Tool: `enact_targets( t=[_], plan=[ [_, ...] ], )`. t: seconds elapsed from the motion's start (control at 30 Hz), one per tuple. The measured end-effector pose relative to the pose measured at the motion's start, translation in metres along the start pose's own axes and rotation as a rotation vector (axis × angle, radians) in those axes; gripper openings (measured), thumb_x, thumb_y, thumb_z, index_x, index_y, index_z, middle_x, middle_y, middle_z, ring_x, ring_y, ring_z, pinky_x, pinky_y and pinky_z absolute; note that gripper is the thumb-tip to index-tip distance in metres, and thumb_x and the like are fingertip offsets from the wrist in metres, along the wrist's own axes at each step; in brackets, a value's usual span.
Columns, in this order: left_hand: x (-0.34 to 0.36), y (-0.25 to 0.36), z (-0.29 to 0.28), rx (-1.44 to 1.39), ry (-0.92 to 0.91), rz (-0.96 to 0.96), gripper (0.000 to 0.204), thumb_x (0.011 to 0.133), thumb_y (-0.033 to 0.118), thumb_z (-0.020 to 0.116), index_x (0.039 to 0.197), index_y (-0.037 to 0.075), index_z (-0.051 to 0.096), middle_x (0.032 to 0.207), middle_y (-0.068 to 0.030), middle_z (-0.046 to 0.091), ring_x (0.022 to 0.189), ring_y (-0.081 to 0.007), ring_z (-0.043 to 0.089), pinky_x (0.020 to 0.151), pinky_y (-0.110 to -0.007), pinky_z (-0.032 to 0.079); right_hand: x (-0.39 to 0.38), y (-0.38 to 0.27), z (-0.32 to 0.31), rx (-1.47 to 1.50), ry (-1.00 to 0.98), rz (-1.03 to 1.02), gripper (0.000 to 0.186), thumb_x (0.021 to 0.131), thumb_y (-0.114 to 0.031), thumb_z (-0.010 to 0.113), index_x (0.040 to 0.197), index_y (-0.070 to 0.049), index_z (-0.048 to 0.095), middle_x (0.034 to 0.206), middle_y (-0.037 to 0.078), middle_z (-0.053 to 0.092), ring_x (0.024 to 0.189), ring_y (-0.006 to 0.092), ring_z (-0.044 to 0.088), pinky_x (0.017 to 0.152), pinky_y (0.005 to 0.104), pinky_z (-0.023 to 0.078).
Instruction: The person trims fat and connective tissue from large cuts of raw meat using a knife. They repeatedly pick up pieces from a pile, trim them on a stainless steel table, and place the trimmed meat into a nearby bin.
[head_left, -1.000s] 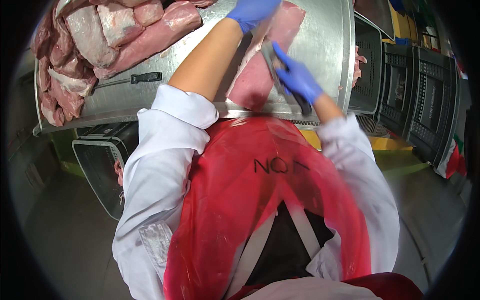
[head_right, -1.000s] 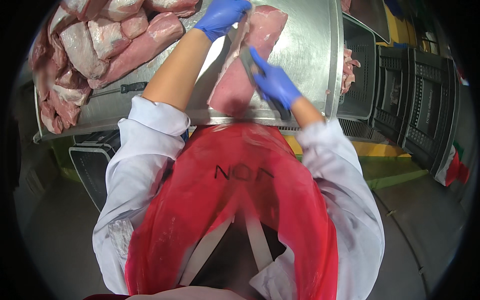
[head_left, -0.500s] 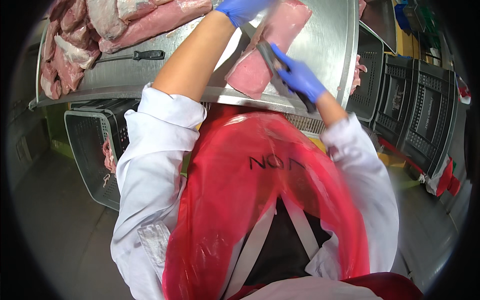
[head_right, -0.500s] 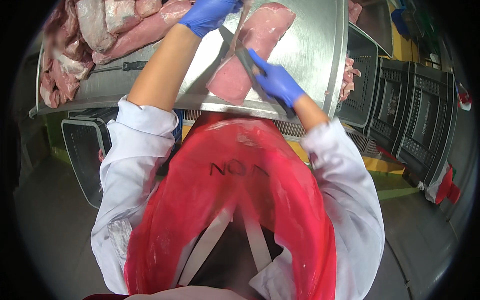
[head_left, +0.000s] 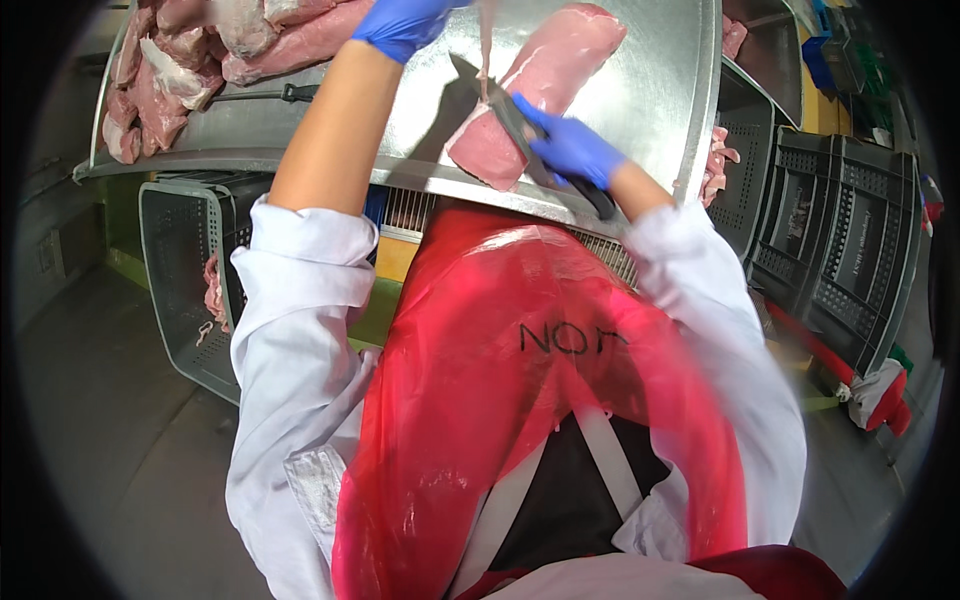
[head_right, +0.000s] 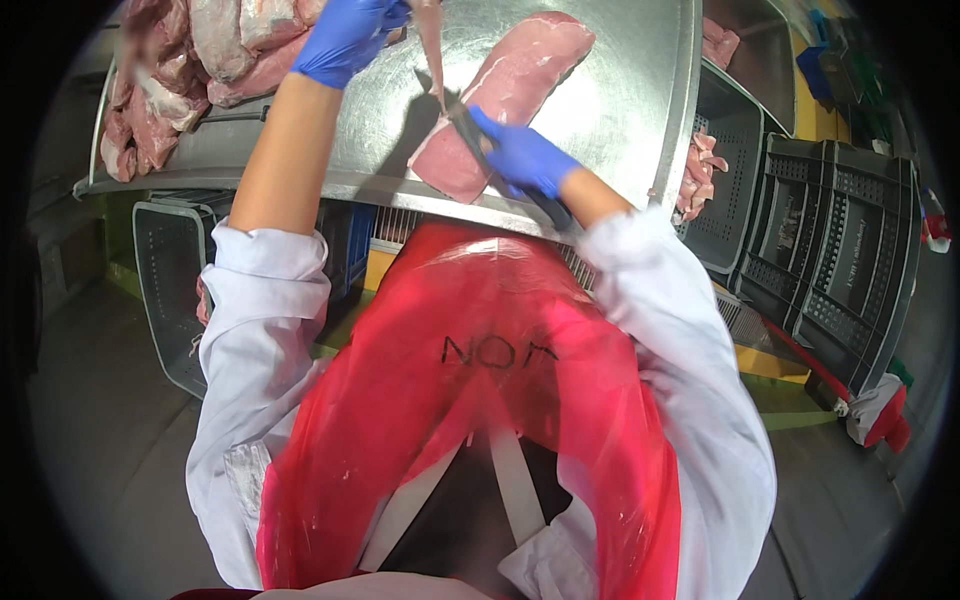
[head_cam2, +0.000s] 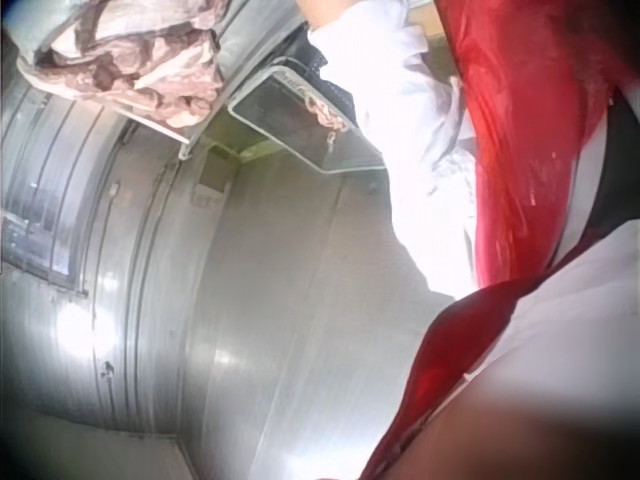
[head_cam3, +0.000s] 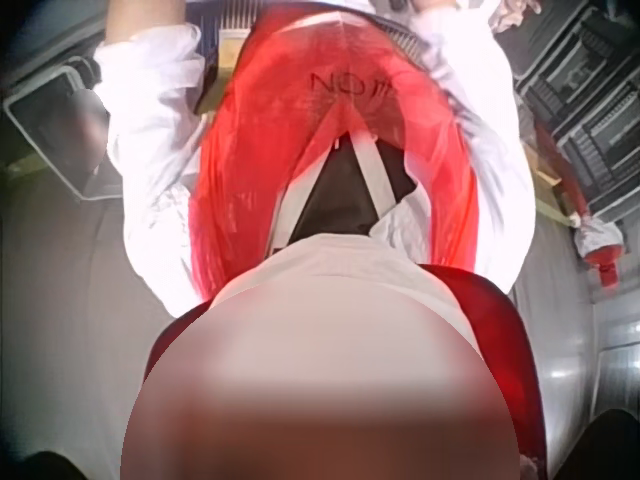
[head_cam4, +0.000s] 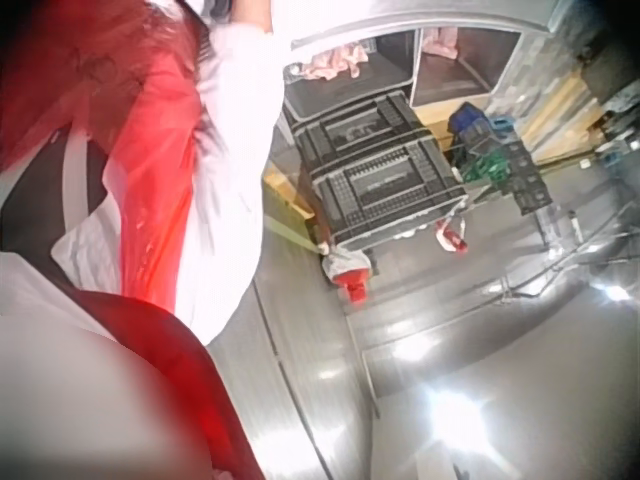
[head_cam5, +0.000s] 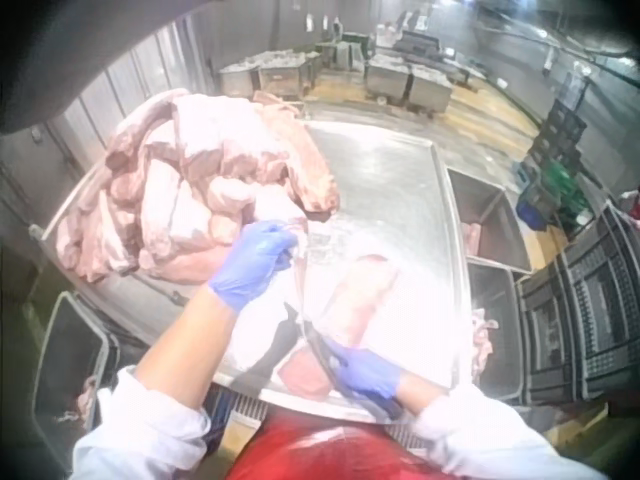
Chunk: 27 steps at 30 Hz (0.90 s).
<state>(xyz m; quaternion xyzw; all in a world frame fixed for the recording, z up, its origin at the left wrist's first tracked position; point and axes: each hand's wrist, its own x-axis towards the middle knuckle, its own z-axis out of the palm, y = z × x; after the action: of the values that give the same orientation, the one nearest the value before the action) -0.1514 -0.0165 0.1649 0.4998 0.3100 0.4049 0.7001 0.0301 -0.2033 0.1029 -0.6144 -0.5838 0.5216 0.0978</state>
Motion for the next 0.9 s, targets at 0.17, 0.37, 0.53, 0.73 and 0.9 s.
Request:
enact_targets(
  t=[0.17,0.37,0.53,0.73,0.9],
  plan=[
    [-0.03,0.066,0.02,-0.156,-0.017,0.071,0.008,0.093,0.007,0.063,0.1,0.005,0.067,0.076,0.0015,0.059,0.056,-0.0064,0.05,0.051,-0.022,0.039,-0.078,0.025,0.006,0.064,-0.328,0.045,0.072,0.092,-0.007,0.048,0.16,-0.029,0.033,0.078,0.008,0.065,0.052,0.0141,0.058,0.054,0.0309,0.053],
    [-0.013,-0.031,0.268,0.078,-0.558,0.364,0.035,0.093,0.03,0.068,0.105,-0.003,0.065,0.089,-0.0078,0.07,0.077,-0.0157,0.066,0.068,-0.031,0.053,0.038,0.005,0.064,0.488,0.234,-0.174,0.066,0.095,-0.011,0.053,0.159,-0.022,0.036,0.089,0.008,0.068,0.067,0.0149,0.062,0.062,0.0303,0.054],
    [-0.102,-0.052,0.258,0.422,-0.652,0.489,0.038,0.095,0.028,0.062,0.123,0.003,0.058,0.086,-0.0155,0.068,0.081,-0.0338,0.068,0.075,-0.041,0.053,0.085,0.072,-0.051,0.261,0.364,-0.067,0.072,0.094,-0.013,0.055,0.161,-0.02,0.03,0.094,0.017,0.071,0.07,0.0204,0.067,0.067,0.0337,0.057],
    [-0.144,-0.017,0.085,0.519,-0.308,0.167,0.032,0.095,0.013,0.064,0.124,0.0,0.06,0.089,-0.0072,0.069,0.082,-0.0144,0.065,0.078,-0.03,0.053,0.026,0.052,-0.031,0.597,0.085,0.236,0.072,0.096,-0.014,0.056,0.161,-0.025,0.029,0.072,0.009,0.063,0.057,0.0151,0.059,0.055,0.031,0.052],
    [-0.128,-0.064,-0.025,0.526,0.046,0.139,0.025,0.095,0.01,0.067,0.117,0.0,0.063,0.082,0.003,0.062,0.076,-0.0056,0.056,0.071,-0.023,0.048,-0.029,0.008,-0.015,0.399,0.19,0.262,0.074,0.096,-0.008,0.053,0.162,-0.026,0.026,0.067,0.004,0.057,0.051,0.0111,0.051,0.049,0.0287,0.047]
  ],
)
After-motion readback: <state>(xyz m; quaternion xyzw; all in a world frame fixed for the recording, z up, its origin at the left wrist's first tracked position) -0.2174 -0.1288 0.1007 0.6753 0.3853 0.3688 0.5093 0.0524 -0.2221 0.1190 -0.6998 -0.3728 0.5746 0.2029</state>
